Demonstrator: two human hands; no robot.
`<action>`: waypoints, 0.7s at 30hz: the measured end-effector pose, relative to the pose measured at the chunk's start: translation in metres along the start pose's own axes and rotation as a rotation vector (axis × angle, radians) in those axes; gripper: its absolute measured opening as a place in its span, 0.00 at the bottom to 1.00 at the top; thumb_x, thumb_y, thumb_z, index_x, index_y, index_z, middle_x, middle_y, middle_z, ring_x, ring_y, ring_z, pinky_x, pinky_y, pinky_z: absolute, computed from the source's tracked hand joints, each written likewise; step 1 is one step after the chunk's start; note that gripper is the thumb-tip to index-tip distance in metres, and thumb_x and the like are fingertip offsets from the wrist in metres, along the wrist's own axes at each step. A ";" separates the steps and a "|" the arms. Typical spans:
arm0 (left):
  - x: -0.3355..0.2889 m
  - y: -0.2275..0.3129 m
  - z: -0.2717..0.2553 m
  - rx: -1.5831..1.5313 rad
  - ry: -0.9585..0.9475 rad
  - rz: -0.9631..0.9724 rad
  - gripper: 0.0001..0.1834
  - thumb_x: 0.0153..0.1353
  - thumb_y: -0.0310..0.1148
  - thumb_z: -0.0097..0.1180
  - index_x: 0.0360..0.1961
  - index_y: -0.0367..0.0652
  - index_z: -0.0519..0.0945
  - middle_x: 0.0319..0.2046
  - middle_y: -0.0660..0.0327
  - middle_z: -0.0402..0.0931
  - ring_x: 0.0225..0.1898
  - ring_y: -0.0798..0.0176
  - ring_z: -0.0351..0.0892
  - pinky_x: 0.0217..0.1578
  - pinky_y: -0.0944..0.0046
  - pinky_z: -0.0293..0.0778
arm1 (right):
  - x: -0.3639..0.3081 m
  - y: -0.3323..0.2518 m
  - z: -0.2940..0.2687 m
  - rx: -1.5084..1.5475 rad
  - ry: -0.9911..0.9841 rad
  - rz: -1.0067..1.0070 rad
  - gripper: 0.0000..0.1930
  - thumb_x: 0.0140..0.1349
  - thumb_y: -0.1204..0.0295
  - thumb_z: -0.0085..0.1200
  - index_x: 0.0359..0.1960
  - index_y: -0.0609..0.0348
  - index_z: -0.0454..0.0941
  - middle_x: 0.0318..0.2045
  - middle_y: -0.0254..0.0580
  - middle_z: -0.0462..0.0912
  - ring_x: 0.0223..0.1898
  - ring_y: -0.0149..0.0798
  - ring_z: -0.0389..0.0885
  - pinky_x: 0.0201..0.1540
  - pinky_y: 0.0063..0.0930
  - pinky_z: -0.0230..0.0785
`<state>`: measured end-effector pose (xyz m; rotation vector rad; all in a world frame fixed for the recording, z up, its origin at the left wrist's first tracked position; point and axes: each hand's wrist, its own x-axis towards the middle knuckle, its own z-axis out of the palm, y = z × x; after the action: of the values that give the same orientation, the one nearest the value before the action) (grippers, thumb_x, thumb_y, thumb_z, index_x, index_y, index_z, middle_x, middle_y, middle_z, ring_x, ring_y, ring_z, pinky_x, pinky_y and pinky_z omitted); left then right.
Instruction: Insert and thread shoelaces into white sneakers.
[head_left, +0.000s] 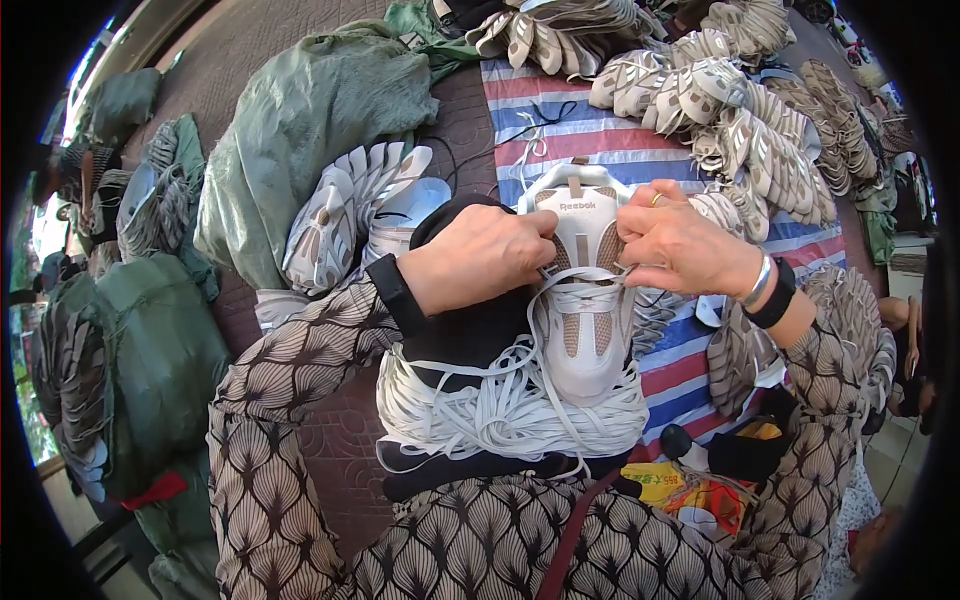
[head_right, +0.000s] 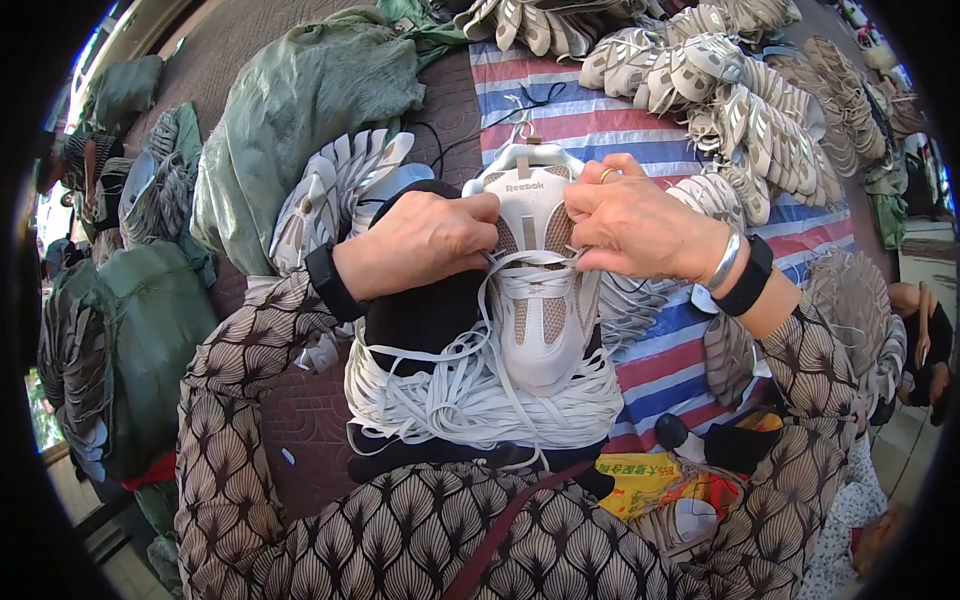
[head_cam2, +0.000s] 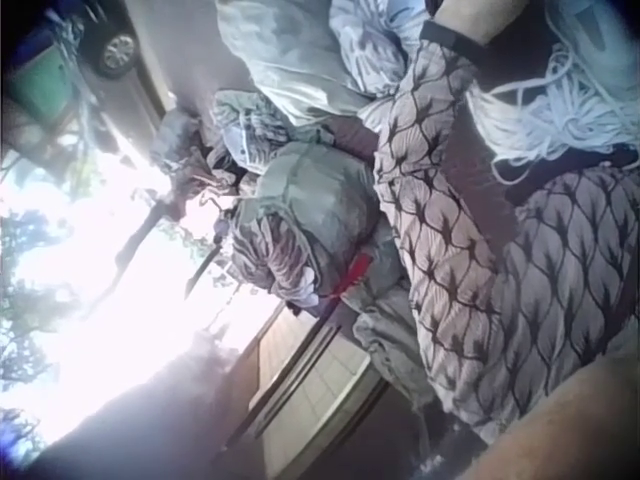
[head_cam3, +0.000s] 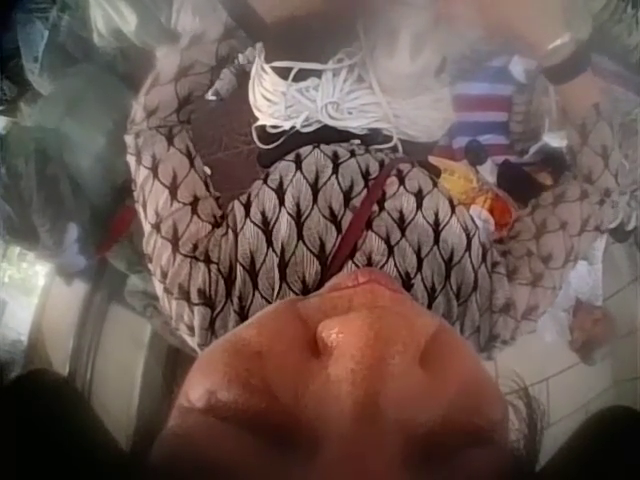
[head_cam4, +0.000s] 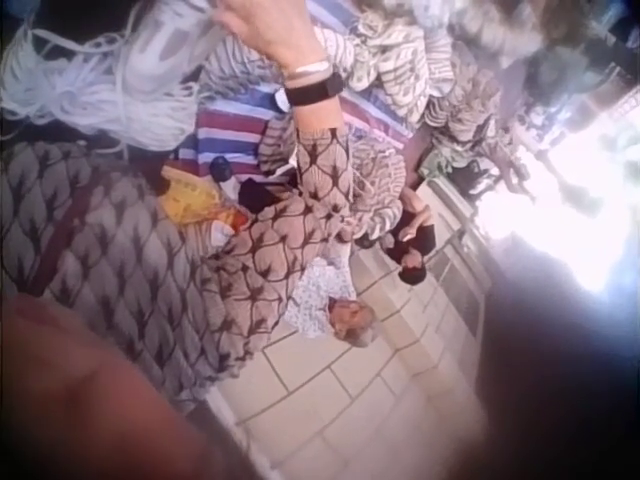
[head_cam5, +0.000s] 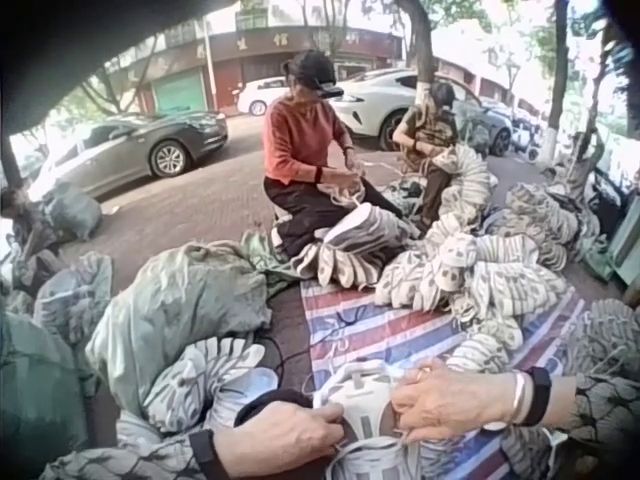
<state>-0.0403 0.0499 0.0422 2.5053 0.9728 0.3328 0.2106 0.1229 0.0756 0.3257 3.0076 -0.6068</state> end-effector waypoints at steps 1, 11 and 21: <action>0.000 0.001 -0.001 -0.021 -0.057 -0.064 0.10 0.49 0.36 0.61 0.24 0.41 0.76 0.32 0.59 0.70 0.28 0.53 0.77 0.27 0.55 0.72 | 0.001 0.001 0.003 0.032 0.027 0.007 0.09 0.46 0.64 0.61 0.20 0.52 0.77 0.29 0.33 0.69 0.43 0.39 0.69 0.52 0.40 0.52; 0.047 -0.007 0.009 -0.591 0.212 -0.402 0.05 0.53 0.29 0.57 0.25 0.38 0.80 0.22 0.62 0.78 0.25 0.67 0.75 0.28 0.66 0.70 | 0.024 0.027 0.022 0.303 0.725 0.247 0.07 0.60 0.69 0.50 0.31 0.60 0.77 0.32 0.37 0.75 0.32 0.32 0.75 0.31 0.27 0.68; 0.059 -0.055 -0.045 -0.607 0.571 -0.332 0.09 0.58 0.33 0.60 0.35 0.39 0.77 0.29 0.66 0.76 0.26 0.80 0.69 0.24 0.78 0.65 | 0.099 0.033 -0.021 1.354 0.479 0.634 0.13 0.67 0.66 0.39 0.28 0.61 0.70 0.22 0.39 0.77 0.15 0.29 0.68 0.16 0.24 0.66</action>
<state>-0.0458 0.1399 0.0594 1.6882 1.2383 1.0871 0.1205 0.1800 0.0733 1.4893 1.9714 -2.5369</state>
